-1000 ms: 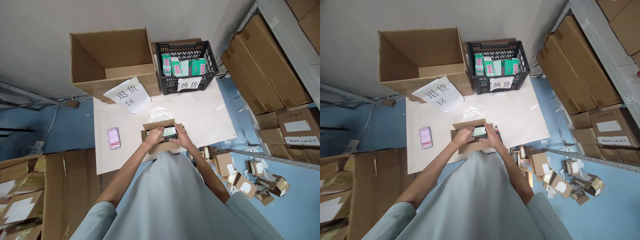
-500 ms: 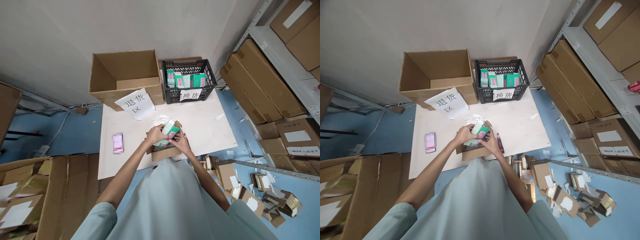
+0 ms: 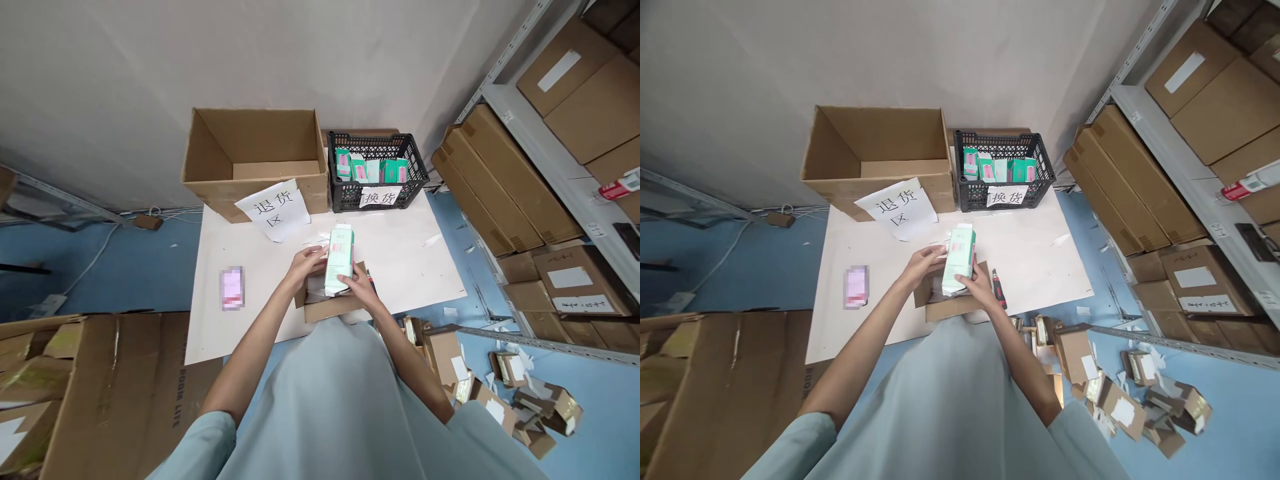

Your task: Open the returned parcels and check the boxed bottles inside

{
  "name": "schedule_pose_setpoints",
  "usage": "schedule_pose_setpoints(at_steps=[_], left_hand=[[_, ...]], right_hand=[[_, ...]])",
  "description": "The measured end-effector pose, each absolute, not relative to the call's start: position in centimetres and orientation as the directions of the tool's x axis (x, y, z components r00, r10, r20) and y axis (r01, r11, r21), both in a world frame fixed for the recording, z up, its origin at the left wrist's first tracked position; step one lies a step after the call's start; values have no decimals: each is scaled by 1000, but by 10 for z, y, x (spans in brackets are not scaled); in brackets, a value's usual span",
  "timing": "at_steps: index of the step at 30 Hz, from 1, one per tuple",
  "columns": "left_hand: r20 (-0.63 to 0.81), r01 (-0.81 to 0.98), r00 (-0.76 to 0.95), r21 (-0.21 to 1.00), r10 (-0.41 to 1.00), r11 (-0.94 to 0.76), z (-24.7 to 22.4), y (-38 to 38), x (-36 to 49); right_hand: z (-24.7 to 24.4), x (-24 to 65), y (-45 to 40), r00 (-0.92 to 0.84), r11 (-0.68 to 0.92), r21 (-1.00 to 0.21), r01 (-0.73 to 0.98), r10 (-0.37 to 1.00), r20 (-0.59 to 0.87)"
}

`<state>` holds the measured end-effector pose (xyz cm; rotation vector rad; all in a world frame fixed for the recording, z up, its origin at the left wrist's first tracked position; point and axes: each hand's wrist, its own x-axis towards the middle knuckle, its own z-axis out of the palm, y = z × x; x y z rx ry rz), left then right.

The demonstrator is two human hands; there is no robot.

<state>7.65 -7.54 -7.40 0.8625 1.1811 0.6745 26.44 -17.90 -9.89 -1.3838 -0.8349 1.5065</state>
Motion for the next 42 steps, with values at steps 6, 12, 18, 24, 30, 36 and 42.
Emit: schedule_pose_setpoints(at_steps=[6, 12, 18, 24, 30, 36, 42], left_hand=[[-472, -145, 516, 774, 715, 616, -85, -87, 59], [-417, -129, 618, 783, 667, 608, -89, -96, 51], [-451, -147, 576, 763, 681, 630, -92, -98, 42], [-465, -39, 492, 833, 736, 552, -83, -102, 46], [-330, 80, 426, 941, 842, 328, -77, -105, 78], [-335, 278, 332, 928, 882, 249, -70, -121, 125], [-319, 150, 442, 948, 838, 282, -62, -125, 169]], right_hand=[[-100, 263, -198, -130, -488, -798, -353, 870, -475], [-104, 241, -212, -58, -510, -747, -427, 839, -540], [-100, 234, -222, 10, -459, -819, -344, 870, -492], [-79, 248, -241, 148, -404, -911, -84, 899, -412], [-72, 240, -254, 344, -339, -874, 349, 914, -217], [-87, 247, -249, 496, -388, -766, 513, 862, -104], [-86, 310, -242, 488, -404, -793, 457, 859, -157]])
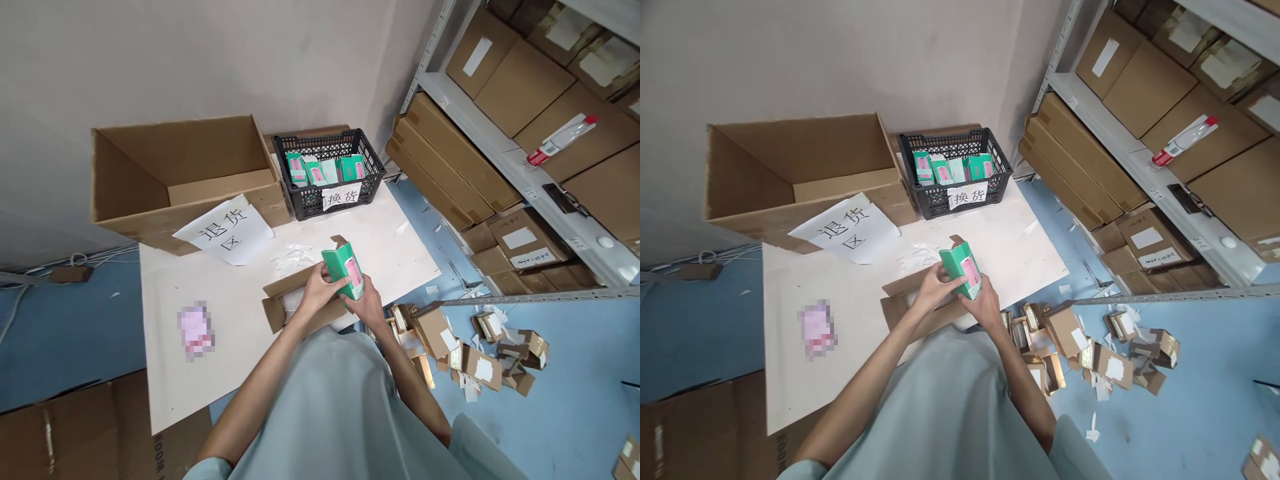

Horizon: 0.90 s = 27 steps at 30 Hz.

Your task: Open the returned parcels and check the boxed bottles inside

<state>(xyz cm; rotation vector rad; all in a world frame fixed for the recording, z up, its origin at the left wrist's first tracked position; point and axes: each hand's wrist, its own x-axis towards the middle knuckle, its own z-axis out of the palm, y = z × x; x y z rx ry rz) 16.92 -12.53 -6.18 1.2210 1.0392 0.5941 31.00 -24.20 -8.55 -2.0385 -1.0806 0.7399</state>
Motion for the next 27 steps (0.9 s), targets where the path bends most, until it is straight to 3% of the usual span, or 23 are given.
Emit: schedule_pose_setpoints(at_steps=[5, 10, 17, 20, 27], left_hand=[[-193, 244, 302, 962, 934, 120, -48, -85, 204], [-33, 350, 498, 922, 866, -166, -26, -54, 238], [-60, 313, 498, 943, 865, -115, -13, -50, 266], [-102, 310, 572, 945, 814, -100, -12, -50, 268], [-165, 428, 624, 890, 764, -157, 1, -40, 274]], right_hand=[[-96, 375, -246, 403, -333, -898, 286, 892, -203], [-116, 420, -246, 304, -288, -939, 187, 926, -223], [-131, 460, -238, 190, -253, -964, 85, 953, -234], [-130, 469, -231, 154, -234, -972, 26, 962, -227], [-122, 486, -217, 65, -216, -976, -39, 974, -218]])
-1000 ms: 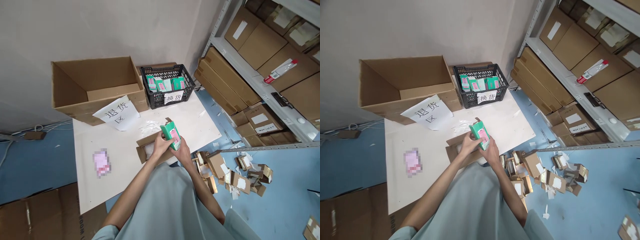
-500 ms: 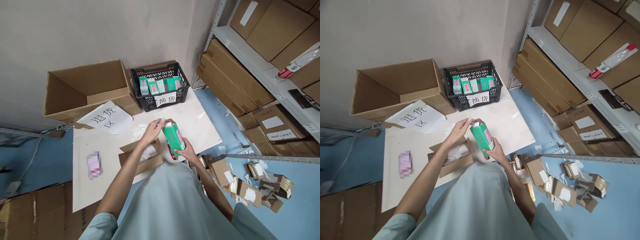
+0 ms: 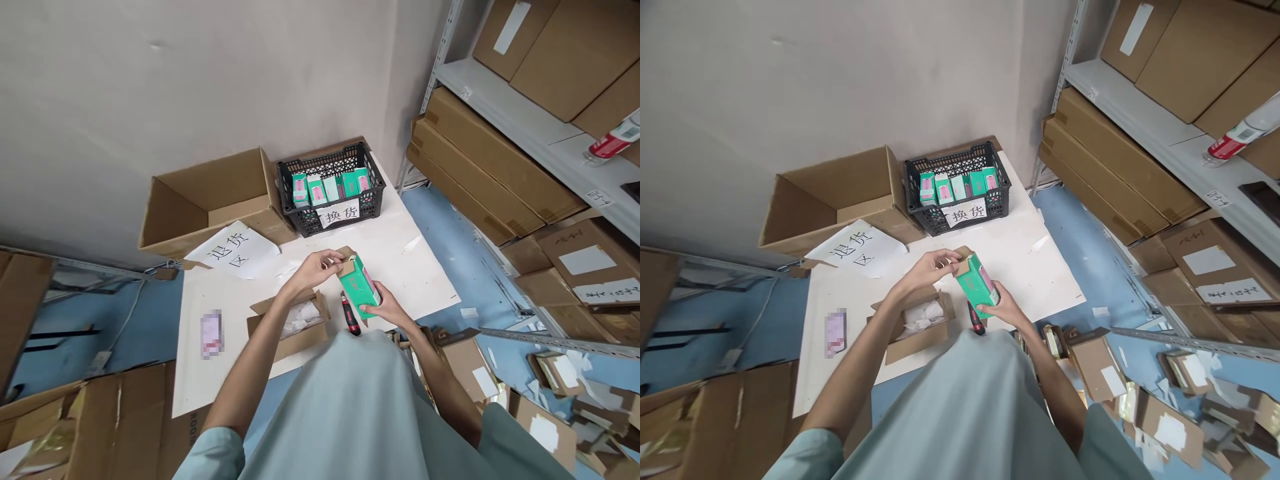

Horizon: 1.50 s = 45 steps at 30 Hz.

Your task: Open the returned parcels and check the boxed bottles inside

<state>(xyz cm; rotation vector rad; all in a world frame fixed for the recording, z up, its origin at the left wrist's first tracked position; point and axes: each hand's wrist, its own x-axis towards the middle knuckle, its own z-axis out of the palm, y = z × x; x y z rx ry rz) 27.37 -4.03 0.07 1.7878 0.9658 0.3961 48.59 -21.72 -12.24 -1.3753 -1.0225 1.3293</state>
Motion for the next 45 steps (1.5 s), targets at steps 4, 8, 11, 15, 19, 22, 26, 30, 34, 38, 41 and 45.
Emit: schedule_pose_setpoints(at_steps=[4, 8, 11, 15, 19, 22, 26, 30, 34, 38, 41, 45], left_hand=[[-153, 424, 659, 884, 736, -197, 15, -31, 275], [-177, 396, 757, 890, 628, -226, 25, -23, 274], [-251, 376, 841, 908, 479, -183, 28, -19, 272], [-390, 432, 856, 900, 339, -57, 21, -13, 268], [-457, 482, 855, 875, 246, -49, 10, -8, 259], [-409, 441, 880, 892, 241, -97, 6, -7, 249], [-307, 350, 915, 927, 260, -135, 10, -14, 239], [-234, 295, 905, 947, 354, -129, 12, -25, 235], [-176, 308, 771, 944, 612, -117, 8, -21, 226], [-97, 332, 670, 926, 736, -181, 10, 0, 206], [-53, 393, 650, 877, 758, -275, 18, 15, 192], [-46, 424, 651, 850, 758, -313, 24, 22, 184]], right_hand=[[-121, 495, -214, 25, -181, -982, -48, 983, -182], [-120, 501, -213, -64, -153, -988, -22, 986, -151], [-121, 504, -214, -136, -166, -986, -28, 978, -160], [-123, 503, -217, -207, -210, -975, -66, 959, -192], [-126, 497, -219, -250, -245, -966, -86, 944, -217], [-127, 491, -221, -250, -268, -959, -87, 938, -240], [-129, 486, -223, -258, -284, -953, -106, 933, -249], [-135, 487, -225, -292, -309, -940, -145, 921, -258], [-146, 496, -231, -284, -306, -946, -104, 921, -267], [-164, 515, -240, -193, -289, -955, 61, 936, -295], [-181, 526, -244, -54, -333, -898, 289, 930, -363], [-200, 526, -242, 196, -477, -597, 646, 858, -474]])
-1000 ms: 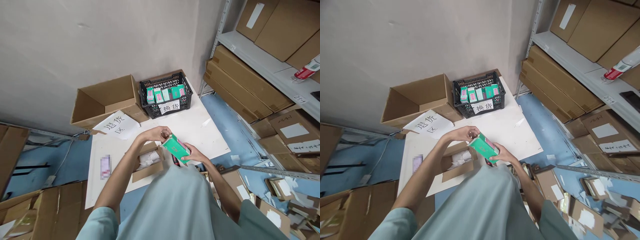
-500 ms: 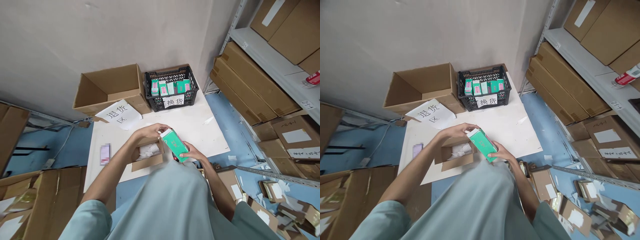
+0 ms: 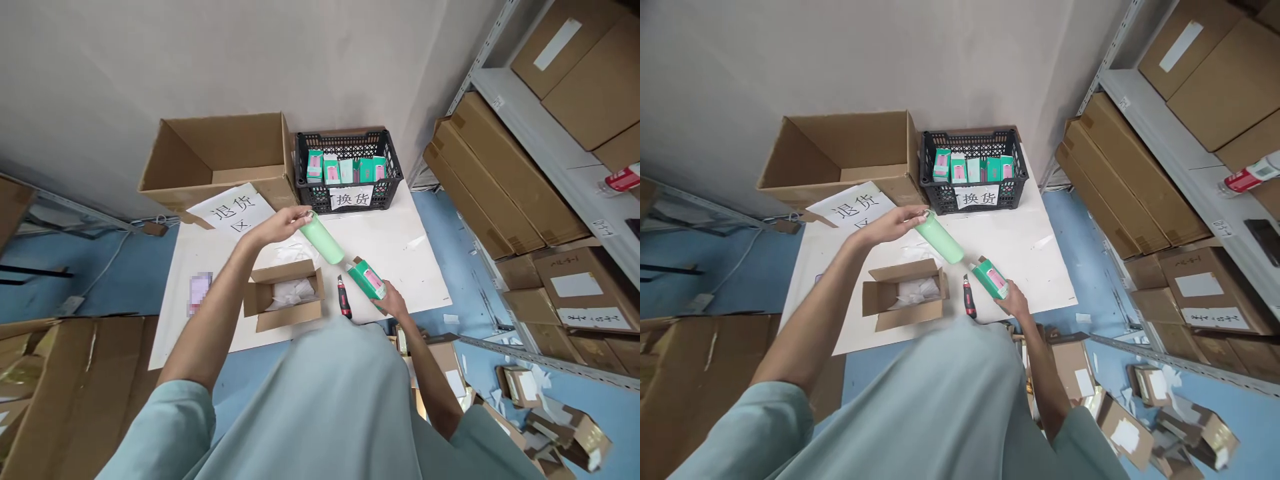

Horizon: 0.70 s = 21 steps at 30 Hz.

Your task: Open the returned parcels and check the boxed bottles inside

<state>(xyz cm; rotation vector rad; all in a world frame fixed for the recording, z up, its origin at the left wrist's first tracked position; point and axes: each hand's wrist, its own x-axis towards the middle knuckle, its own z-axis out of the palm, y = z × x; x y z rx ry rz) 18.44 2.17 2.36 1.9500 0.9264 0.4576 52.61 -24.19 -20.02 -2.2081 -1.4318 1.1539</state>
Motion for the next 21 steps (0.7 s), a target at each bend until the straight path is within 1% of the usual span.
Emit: schedule_pose_setpoints(at_steps=[2, 4, 6, 8, 9, 11, 14, 16, 18, 21], left_hand=[[-56, 425, 641, 857, 766, -293, 22, 19, 185], [-77, 426, 631, 866, 772, -261, 19, 16, 187], [-97, 421, 634, 876, 767, -237, 16, 13, 189], [-106, 406, 646, 886, 756, -222, 13, 11, 190], [-105, 395, 646, 894, 756, -213, 12, 11, 191], [-101, 367, 635, 912, 766, -184, 11, 9, 192], [-105, 304, 612, 946, 784, -110, 10, 5, 196], [-125, 258, 624, 965, 772, -53, 8, 0, 201], [-149, 219, 647, 976, 748, 5, 5, -4, 206], [-184, 194, 657, 978, 731, 72, 1, -11, 214]], right_hand=[[-207, 520, -240, 282, -524, -462, 715, 822, -495], [-211, 513, -239, 332, -557, -388, 734, 793, -511], [-214, 509, -238, 357, -577, -351, 737, 774, -523], [-214, 508, -237, 374, -591, -353, 725, 769, -519], [-213, 509, -236, 377, -588, -389, 710, 783, -496], [-204, 512, -234, 367, -540, -530, 654, 839, -402], [-176, 508, -226, 294, -370, -767, 524, 924, -245], [-150, 497, -221, 213, -285, -866, 410, 954, -213], [-126, 480, -217, 117, -209, -930, 301, 976, -182], [-101, 455, -216, 118, -119, -943, 312, 989, -86]])
